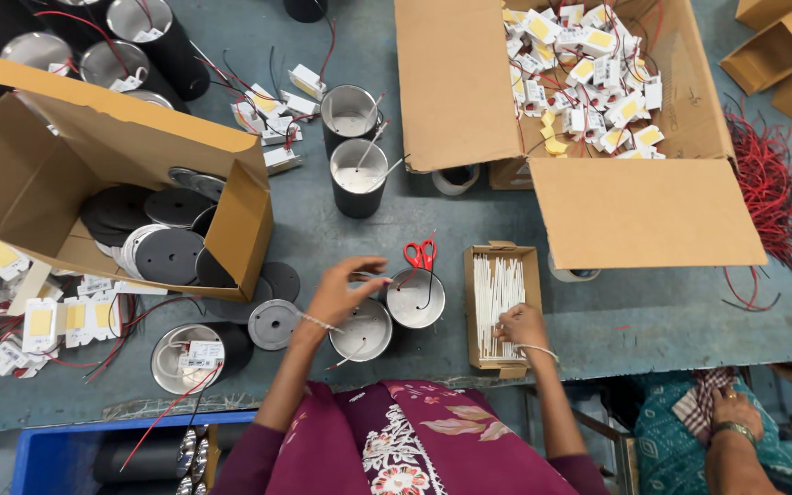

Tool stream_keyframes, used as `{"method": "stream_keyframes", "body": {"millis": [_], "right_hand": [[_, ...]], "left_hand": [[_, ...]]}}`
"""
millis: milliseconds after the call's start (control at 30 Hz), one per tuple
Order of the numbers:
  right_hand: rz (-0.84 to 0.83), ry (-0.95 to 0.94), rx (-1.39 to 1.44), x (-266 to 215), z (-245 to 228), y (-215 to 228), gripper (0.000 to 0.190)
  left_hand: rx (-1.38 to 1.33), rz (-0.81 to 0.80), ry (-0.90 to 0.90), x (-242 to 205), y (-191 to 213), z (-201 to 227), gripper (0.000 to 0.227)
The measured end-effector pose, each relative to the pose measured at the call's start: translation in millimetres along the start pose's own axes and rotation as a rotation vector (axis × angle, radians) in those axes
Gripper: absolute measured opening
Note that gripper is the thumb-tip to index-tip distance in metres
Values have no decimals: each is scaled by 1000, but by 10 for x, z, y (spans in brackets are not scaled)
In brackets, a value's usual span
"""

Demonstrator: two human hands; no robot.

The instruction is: The person inserts white sticks into cylindrical metal containers filled with white wax, then places the containers into a blue crate. The person handles the containers and sticks by hand.

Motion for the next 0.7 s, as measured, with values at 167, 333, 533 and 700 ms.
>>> {"method": "stream_keyframes", "body": {"millis": [167,333,533,700], "right_hand": [[-203,104,363,-560,-704,131,32],[-364,237,441,-1260,-1575,-106,25],[-310,496,453,-1805,-2273,-394,21],[-332,635,419,-2030,-2582,-638,18]], "left_hand": [[277,-80,-280,287,-370,317,50],[242,-124,-177,566,-657,89,27],[256,37,-176,352,-523,214,17],[122,97,-185,169,-485,348,17]]}}
Point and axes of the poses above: each hand's wrist, its own x-axis towards the middle knuckle, its own y-axis out of the back of the hand, z = x × y, the point moved 10 cm from there along x, towards the middle knuckle, and after that the axes turned 11 degrees about -y, right-handed, at the moved point
